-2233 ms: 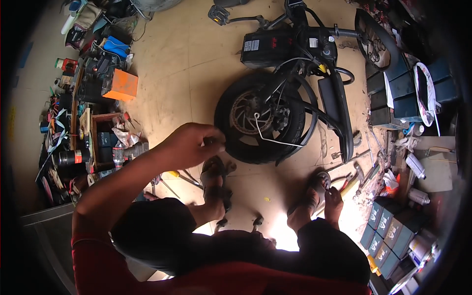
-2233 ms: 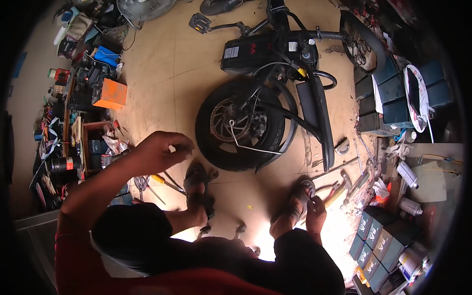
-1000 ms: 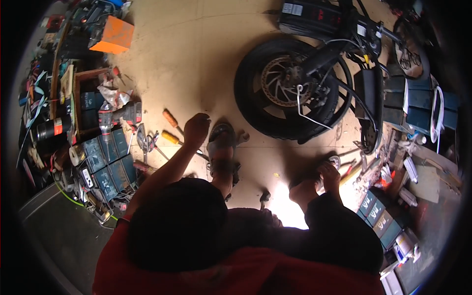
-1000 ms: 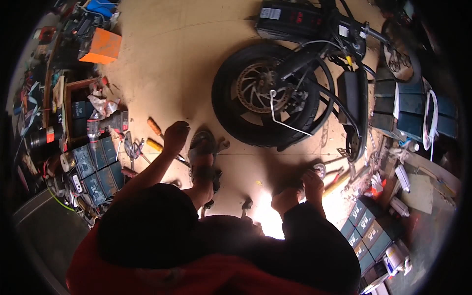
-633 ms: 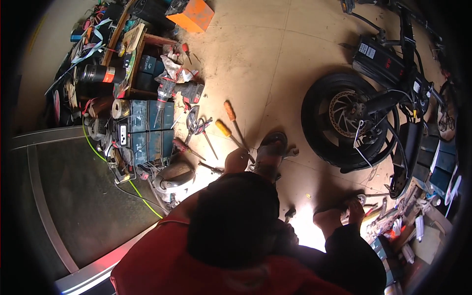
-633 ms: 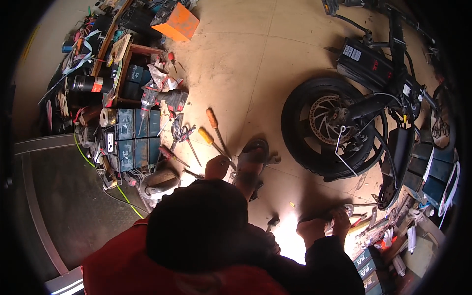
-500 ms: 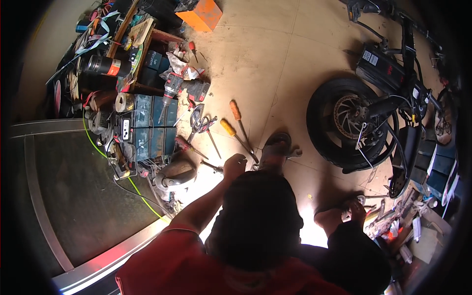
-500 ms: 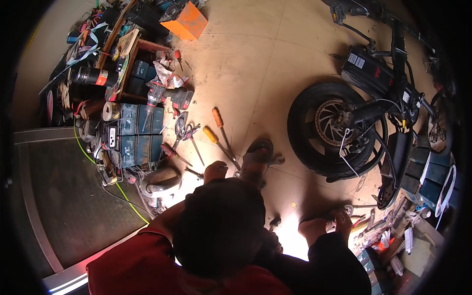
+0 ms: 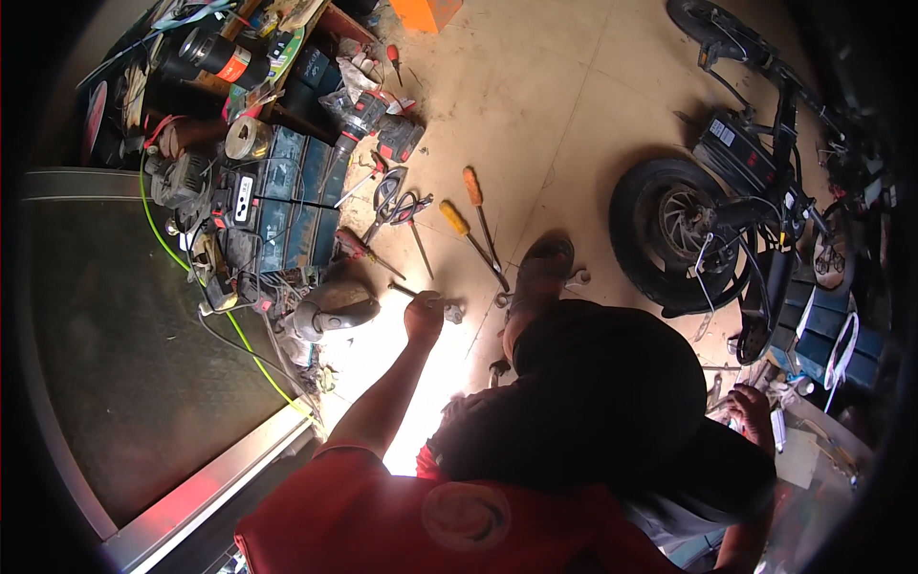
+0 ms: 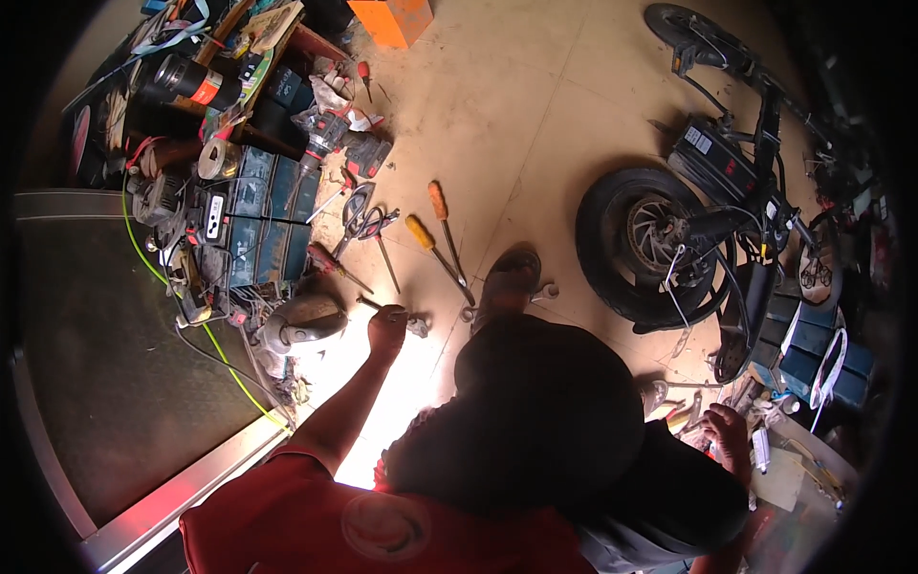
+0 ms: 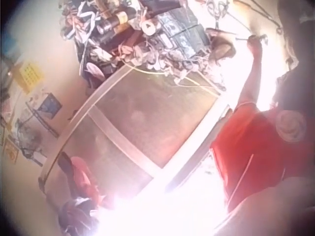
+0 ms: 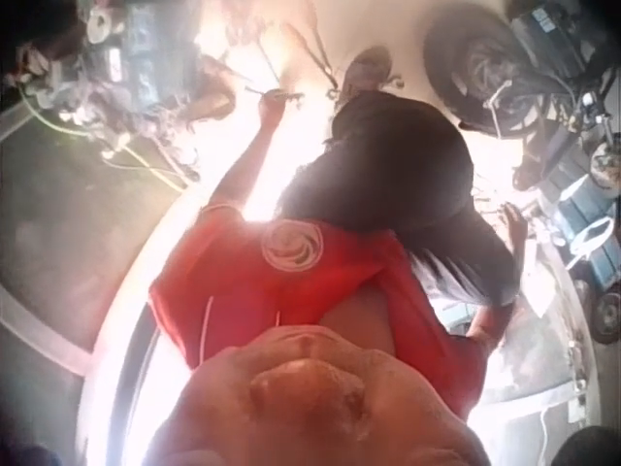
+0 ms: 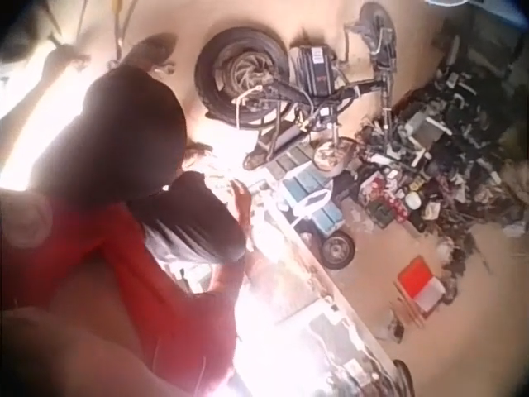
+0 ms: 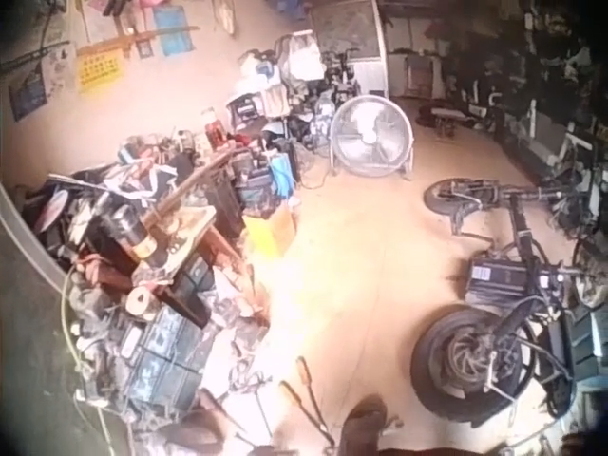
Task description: The person works on an electric bicycle, adjusting parts on the wheel while the bike lies on the floor, then setting the frame upright to position the seat and tighten the wheel axle components by hand and with a wrench.
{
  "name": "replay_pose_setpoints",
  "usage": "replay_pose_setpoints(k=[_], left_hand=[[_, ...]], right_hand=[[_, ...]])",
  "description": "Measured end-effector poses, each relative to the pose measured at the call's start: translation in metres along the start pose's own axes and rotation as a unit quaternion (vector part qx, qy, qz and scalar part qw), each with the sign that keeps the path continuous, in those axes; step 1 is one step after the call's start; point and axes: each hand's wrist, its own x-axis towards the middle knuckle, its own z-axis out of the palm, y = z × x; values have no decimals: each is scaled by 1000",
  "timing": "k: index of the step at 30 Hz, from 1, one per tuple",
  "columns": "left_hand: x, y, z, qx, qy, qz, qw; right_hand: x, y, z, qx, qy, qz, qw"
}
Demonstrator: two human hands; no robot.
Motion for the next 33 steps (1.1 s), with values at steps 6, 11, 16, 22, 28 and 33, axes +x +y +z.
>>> replay_pose_setpoints(k=[6,11,16,22,28,33], left_hand=[[-35,-34,-3,3,10,-11,1000],[-45,-42,12,30,24,9,999],[-41,-30,14,42,22,10,999],[-35,-43,0,79,57,-21,995],[-43,-49,-8,101,46,12,994],[-30,-44,3,146,4,41,988]], right_hand=[[-33,-65,-62,-49,37,-34,998],[-41,-110,-2,-250,18,-169,953],[-58,-128,21,-279,-55,-96,954],[-55,-120,13,-323,-25,-134,937],[-60,-123,19,-327,-37,-120,937],[-69,-119,17,-347,-17,-134,928]])
